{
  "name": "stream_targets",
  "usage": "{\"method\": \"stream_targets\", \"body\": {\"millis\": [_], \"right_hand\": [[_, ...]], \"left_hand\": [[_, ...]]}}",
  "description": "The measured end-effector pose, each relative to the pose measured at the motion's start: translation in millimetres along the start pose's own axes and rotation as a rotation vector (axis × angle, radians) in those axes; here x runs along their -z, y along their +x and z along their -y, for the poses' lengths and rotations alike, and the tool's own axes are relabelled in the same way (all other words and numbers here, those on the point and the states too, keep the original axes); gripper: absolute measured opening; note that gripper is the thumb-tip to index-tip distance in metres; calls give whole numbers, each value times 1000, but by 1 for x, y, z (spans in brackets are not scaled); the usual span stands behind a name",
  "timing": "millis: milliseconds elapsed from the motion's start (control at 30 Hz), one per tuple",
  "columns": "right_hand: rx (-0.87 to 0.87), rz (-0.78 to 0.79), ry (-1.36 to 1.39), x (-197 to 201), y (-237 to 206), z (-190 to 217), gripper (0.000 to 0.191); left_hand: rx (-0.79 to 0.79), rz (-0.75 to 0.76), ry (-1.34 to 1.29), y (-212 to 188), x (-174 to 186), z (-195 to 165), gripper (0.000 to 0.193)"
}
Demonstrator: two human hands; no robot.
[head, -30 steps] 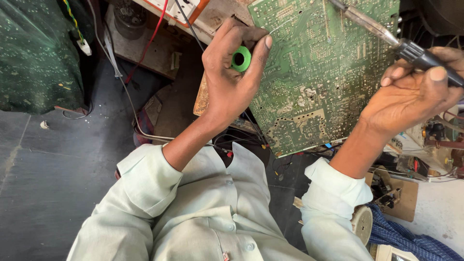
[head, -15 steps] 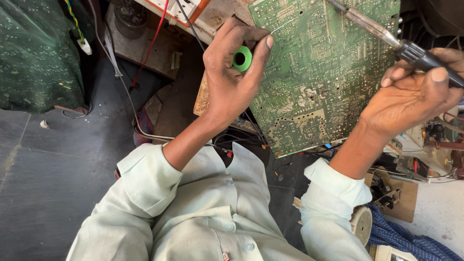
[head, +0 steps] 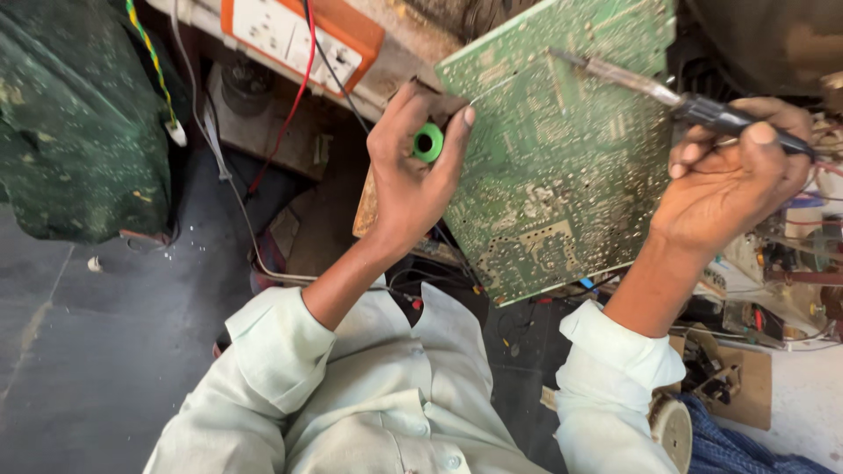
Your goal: The person solders a green circuit board using a soldering iron and solder wire. They hold the board steady with one hand while applying heat and solder to specific points on the board's surface.
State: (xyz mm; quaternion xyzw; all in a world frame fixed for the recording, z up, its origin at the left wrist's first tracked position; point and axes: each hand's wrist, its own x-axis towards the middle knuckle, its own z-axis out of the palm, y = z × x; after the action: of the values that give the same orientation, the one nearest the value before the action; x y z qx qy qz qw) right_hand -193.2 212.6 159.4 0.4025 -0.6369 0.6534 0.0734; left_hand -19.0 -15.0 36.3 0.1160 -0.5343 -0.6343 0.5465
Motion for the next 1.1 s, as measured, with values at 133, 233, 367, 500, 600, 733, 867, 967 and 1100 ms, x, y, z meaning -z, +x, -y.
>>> {"method": "stream_targets", "body": {"millis": [133, 233, 367, 500, 600, 733, 867, 967, 1100], "right_hand": [[-32, 3, 38, -11, 10, 11, 21], [-50, 5, 95, -14, 14, 12, 20], [-59, -19, 112, -14, 15, 11, 20], [-69, -27, 126, -13, 16, 10, 20], [-67, -35, 126, -14, 17, 9, 19], [-80, -19, 115, -12, 18, 10, 18], [-87, -33, 115, -11, 20, 10, 17], [-80, -36, 116, -10, 20, 8, 16], [-106, -10, 112, -8, 22, 9, 17]], "left_hand": [[17, -2, -10, 3, 1, -6, 11], [13, -10, -11, 3, 0, -7, 10], [17, -15, -16, 3, 0, -8, 9], [22, -21, -21, 3, -1, -8, 10], [29, -23, -21, 2, -1, -8, 9], [23, -14, -12, 2, -1, -6, 10], [38, -9, -21, 2, -1, -5, 11], [18, -12, -32, 1, -1, -5, 11], [36, -9, -22, 1, -1, -5, 11]]}}
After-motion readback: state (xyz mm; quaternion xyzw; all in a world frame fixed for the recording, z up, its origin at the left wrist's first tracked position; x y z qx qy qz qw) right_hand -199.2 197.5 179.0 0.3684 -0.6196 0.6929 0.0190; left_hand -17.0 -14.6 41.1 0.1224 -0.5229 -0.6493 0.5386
